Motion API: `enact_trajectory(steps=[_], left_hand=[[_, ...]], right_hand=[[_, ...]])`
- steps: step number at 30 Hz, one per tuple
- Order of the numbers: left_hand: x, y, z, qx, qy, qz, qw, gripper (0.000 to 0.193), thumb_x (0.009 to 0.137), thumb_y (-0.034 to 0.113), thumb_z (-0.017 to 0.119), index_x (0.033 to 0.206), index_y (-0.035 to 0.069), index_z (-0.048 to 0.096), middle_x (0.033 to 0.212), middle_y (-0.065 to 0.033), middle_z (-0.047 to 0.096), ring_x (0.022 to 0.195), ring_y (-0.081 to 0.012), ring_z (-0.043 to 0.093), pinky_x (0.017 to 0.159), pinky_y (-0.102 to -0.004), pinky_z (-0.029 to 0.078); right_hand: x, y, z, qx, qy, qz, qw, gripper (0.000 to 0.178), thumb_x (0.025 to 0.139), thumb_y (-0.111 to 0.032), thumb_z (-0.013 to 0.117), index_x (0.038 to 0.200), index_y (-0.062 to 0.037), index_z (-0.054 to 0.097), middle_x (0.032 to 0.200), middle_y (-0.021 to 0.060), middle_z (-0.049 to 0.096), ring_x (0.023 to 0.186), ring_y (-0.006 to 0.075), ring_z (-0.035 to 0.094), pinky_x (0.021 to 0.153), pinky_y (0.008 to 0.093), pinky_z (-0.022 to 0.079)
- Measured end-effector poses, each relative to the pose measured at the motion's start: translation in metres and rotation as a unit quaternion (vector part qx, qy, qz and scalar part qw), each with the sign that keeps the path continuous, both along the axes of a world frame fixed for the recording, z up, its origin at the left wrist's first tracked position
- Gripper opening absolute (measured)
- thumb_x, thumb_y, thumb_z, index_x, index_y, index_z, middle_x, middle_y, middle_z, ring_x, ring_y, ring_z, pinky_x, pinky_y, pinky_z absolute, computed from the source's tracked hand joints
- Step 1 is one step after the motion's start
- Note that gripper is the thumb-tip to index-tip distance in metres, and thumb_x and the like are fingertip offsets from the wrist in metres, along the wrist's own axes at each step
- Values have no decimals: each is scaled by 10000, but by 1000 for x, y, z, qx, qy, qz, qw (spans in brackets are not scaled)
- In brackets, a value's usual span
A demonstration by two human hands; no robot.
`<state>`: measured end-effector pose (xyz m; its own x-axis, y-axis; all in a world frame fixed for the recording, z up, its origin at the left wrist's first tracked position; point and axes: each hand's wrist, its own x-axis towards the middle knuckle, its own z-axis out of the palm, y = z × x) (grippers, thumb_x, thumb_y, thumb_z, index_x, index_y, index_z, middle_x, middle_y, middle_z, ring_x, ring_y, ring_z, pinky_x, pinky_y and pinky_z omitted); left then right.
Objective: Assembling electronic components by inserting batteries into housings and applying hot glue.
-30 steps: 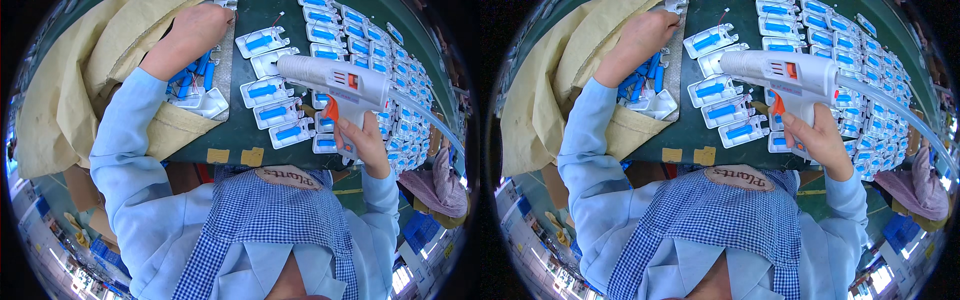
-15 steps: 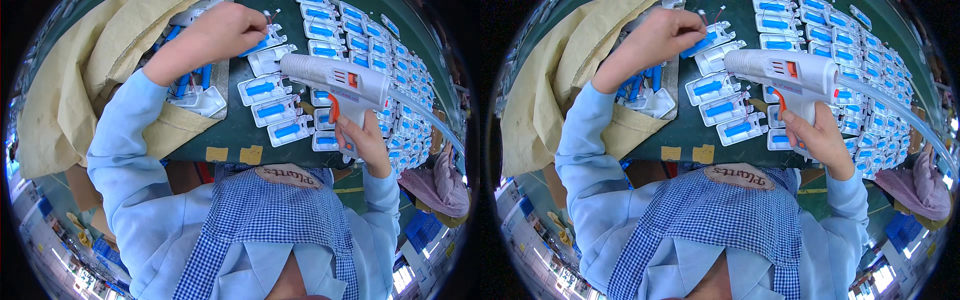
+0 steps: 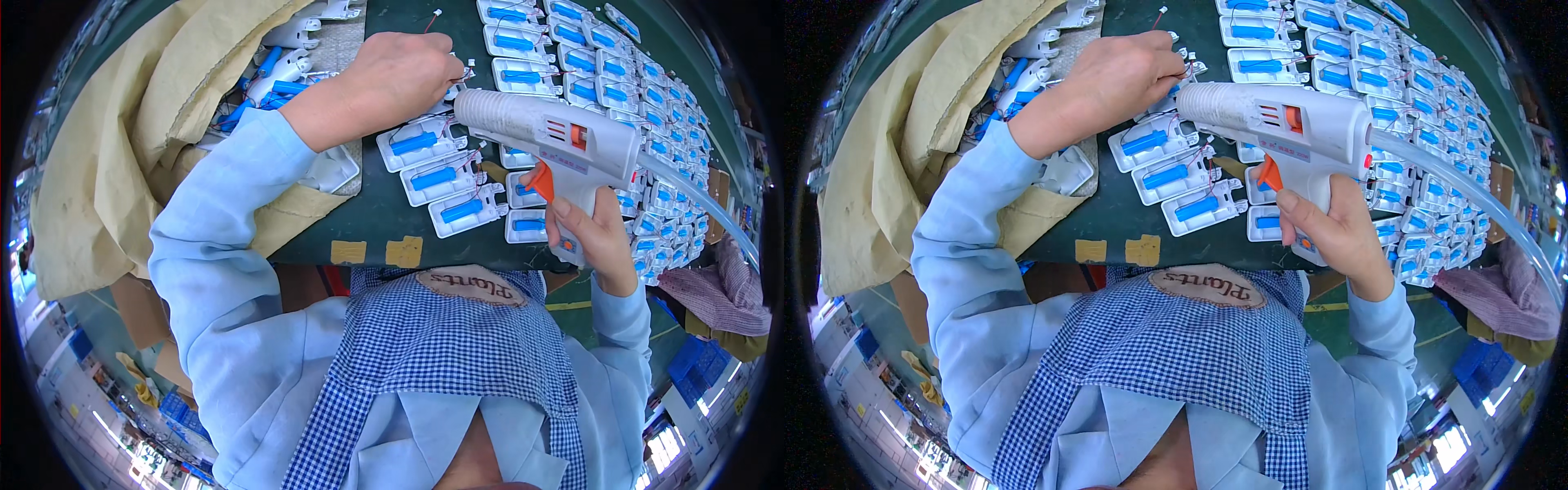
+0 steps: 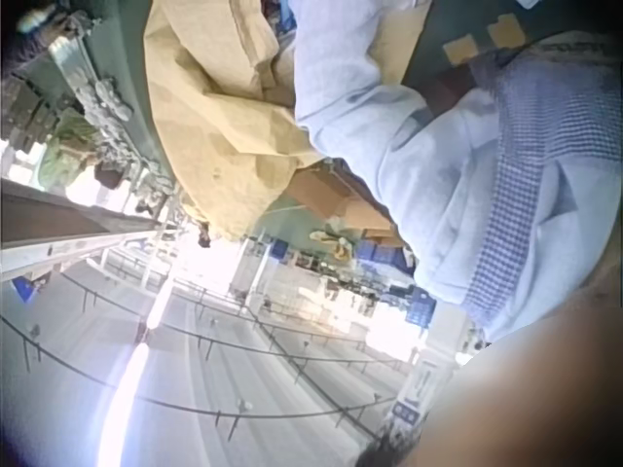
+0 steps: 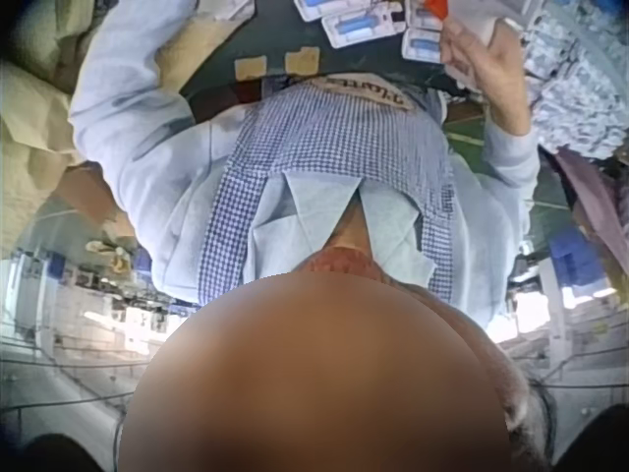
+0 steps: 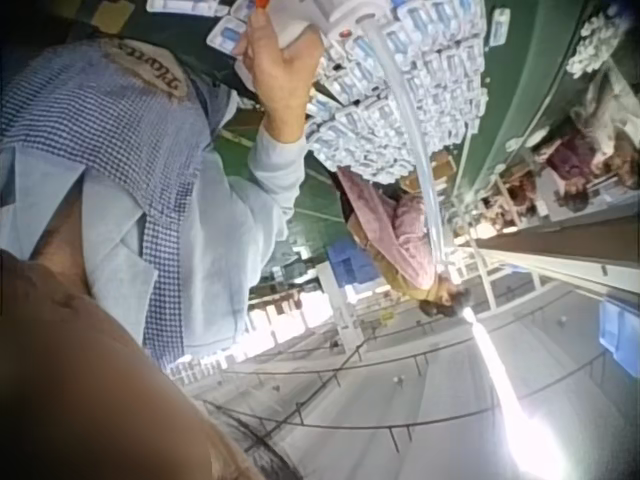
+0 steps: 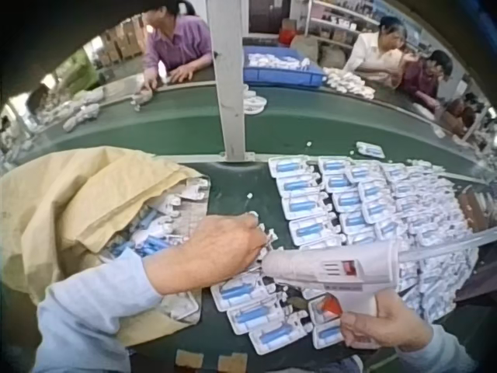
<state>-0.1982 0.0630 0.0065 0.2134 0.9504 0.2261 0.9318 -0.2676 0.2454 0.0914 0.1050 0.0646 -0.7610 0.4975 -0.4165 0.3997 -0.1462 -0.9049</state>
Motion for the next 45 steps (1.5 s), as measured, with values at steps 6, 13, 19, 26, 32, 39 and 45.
enact_trajectory(steps=[6,13,19,26,32,39,45], left_hand=[[-1,0,-2,4,7,2,1000,101,824,171,634,852,91,689,850,-67,614,758,-278,639,620,-388,520],[-26,-16,29,14,-8,36,999,103,816,136,633,884,65,663,839,-105,617,746,-307,625,640,-390,504],[-32,-41,32,-81,-45,18,995,106,785,94,660,874,38,642,810,-120,614,739,-315,614,640,-399,494],[-26,-64,32,-104,-71,-3,992,120,755,87,686,848,37,627,821,-118,606,749,-317,609,634,-397,488],[-7,-93,33,-140,-84,11,987,157,759,122,704,849,52,595,840,-108,578,753,-311,599,622,-397,482],[13,-115,31,-128,-69,73,987,249,722,129,744,898,46,588,891,-107,566,794,-313,602,646,-390,491],[24,-102,21,-116,-93,75,986,270,739,153,738,931,46,582,886,-121,558,801,-323,593,658,-398,491]], right_hand=[[-3,-5,0,3,26,-37,999,371,923,-257,578,1139,44,559,633,39,585,541,88,543,497,226,410],[-3,-2,-3,17,-1,-59,998,321,918,-249,588,1064,35,555,631,43,583,522,85,540,480,221,403],[-10,2,-7,22,3,-49,999,306,921,-257,574,1049,20,561,620,40,574,502,85,530,468,217,384],[-6,-2,-2,-2,4,-46,999,294,922,-271,567,988,15,575,597,34,559,497,82,520,465,218,375],[0,-3,-6,1,-30,-36,999,269,921,-252,559,952,13,590,599,35,557,500,85,522,473,220,378],[-5,-3,-1,-7,34,-42,999,362,922,-265,541,1124,31,592,640,45,575,535,95,541,510,222,400],[4,1,-7,-30,59,-62,996,347,915,-257,546,1120,20,588,640,45,582,532,98,541,506,226,408]])
